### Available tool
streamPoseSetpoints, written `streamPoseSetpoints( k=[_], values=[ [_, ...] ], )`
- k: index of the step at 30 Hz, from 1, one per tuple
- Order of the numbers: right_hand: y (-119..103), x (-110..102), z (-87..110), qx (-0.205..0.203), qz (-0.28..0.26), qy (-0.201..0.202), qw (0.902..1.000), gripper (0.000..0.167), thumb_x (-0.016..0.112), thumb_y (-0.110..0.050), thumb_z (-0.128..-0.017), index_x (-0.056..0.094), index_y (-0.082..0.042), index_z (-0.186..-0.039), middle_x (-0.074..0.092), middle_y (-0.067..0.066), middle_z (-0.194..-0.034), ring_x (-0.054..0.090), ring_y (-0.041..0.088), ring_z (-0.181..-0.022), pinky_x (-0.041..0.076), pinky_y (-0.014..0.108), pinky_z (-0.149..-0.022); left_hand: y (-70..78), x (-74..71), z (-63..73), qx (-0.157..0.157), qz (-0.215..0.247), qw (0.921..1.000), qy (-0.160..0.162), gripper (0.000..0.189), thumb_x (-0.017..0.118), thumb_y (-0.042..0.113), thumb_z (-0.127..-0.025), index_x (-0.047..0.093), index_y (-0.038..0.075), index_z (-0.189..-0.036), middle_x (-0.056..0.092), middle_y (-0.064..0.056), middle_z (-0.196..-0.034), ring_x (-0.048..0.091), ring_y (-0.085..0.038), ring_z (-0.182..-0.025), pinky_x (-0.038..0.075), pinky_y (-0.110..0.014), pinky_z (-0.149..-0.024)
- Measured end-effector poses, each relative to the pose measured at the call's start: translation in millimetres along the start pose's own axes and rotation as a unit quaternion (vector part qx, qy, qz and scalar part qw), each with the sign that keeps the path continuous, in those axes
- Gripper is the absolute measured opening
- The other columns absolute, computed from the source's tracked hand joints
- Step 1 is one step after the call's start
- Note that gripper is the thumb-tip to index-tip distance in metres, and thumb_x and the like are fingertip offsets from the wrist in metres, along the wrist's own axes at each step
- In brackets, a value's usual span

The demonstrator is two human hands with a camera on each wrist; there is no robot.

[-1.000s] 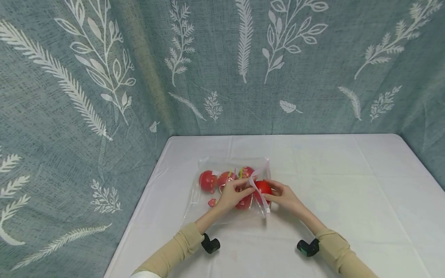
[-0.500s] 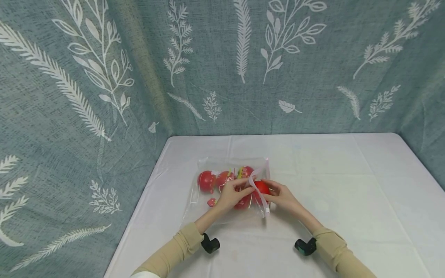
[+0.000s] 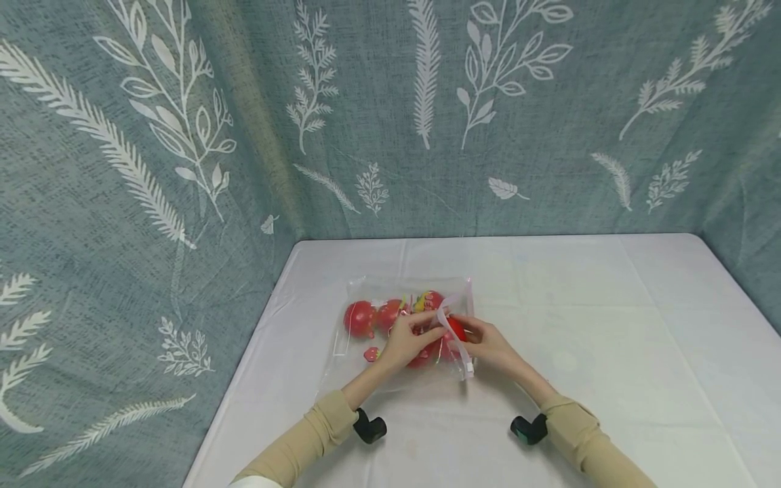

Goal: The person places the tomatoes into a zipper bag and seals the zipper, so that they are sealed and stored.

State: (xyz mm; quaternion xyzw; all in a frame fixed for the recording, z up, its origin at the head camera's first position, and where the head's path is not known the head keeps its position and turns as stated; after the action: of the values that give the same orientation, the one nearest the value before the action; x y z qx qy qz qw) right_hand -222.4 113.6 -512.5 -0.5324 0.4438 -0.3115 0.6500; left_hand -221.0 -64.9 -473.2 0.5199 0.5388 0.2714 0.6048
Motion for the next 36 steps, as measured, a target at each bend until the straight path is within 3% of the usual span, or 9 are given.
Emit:
streamPoseSetpoints(
  k=[8,14,19,24,28,36],
  values=[
    [-0.6,4.2,-6.6,-0.011,0.005,-0.005,0.9999,0.065,0.067,-0.019,-0.088,0.038,-0.003,-0.144,0.04,0.02,-0.147,0.044,0.041,-0.13,0.045,0.042,-0.099,0.7,-0.8,-0.4,0.0,-0.001,1.0,0.006,0.035,0.069,0.017,-0.087,0.065,0.01,-0.121,0.067,-0.01,-0.116,0.05,-0.014,-0.091,0.045,-0.013,-0.069],
    [-1.6,3.8,-11.3,-0.002,0.016,-0.016,0.9997,0.066,0.067,-0.02,-0.088,0.037,0.001,-0.143,0.04,0.022,-0.146,0.044,0.042,-0.13,0.044,0.044,-0.1,15.7,-3.4,3.2,0.009,0.002,1.0,0.003,0.035,0.068,0.01,-0.087,0.064,0.001,-0.12,0.067,-0.016,-0.114,0.048,-0.011,-0.086,0.04,-0.015,-0.064],
    [0.2,3.8,-15.7,-0.002,0.016,-0.025,0.9996,0.064,0.066,-0.017,-0.09,0.036,0.005,-0.142,0.039,0.025,-0.146,0.043,0.042,-0.13,0.043,0.044,-0.101,26.7,-4.6,7.3,-0.003,0.003,1.0,0.001,0.035,0.067,0.008,-0.087,0.063,0.0,-0.121,0.065,-0.016,-0.119,0.048,-0.013,-0.092,0.04,-0.014,-0.067],
    [0.1,5.3,-17.7,-0.007,0.021,-0.025,0.9994,0.062,0.065,-0.014,-0.09,0.037,0.007,-0.141,0.039,0.026,-0.145,0.044,0.042,-0.129,0.043,0.044,-0.1,6.1,-1.0,1.8,-0.007,0.002,1.0,0.006,0.037,0.069,0.011,-0.086,0.064,0.005,-0.122,0.066,-0.012,-0.119,0.047,-0.009,-0.085,0.035,-0.015,-0.056],
    [-2.0,6.8,-18.7,-0.014,0.036,-0.024,0.9989,0.061,0.065,-0.016,-0.09,0.039,0.009,-0.139,0.041,0.027,-0.143,0.046,0.043,-0.127,0.044,0.044,-0.1,2.2,-1.0,1.1,0.005,0.004,1.0,0.002,0.035,0.069,0.013,-0.086,0.066,0.007,-0.12,0.068,-0.011,-0.114,0.045,-0.007,-0.076,0.032,-0.016,-0.051],
    [-4.4,9.1,-17.6,-0.017,0.058,-0.025,0.9979,0.06,0.065,-0.016,-0.09,0.039,0.008,-0.139,0.042,0.028,-0.142,0.049,0.043,-0.124,0.044,0.046,-0.099,3.6,-1.7,3.3,0.0,0.001,1.0,-0.007,0.034,0.069,0.015,-0.086,0.066,0.01,-0.12,0.067,-0.008,-0.119,0.049,-0.01,-0.094,0.04,-0.014,-0.069]
  ],
)
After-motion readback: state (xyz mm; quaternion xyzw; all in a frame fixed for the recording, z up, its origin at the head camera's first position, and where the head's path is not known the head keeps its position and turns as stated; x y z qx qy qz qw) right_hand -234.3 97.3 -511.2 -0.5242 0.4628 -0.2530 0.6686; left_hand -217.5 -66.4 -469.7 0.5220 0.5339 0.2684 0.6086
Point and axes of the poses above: each hand's wrist, its own z-axis away from the middle knuckle, its own x-axis out of the palm, y = z × x, the point moved 3 cm from there along -z, towards the middle knuckle
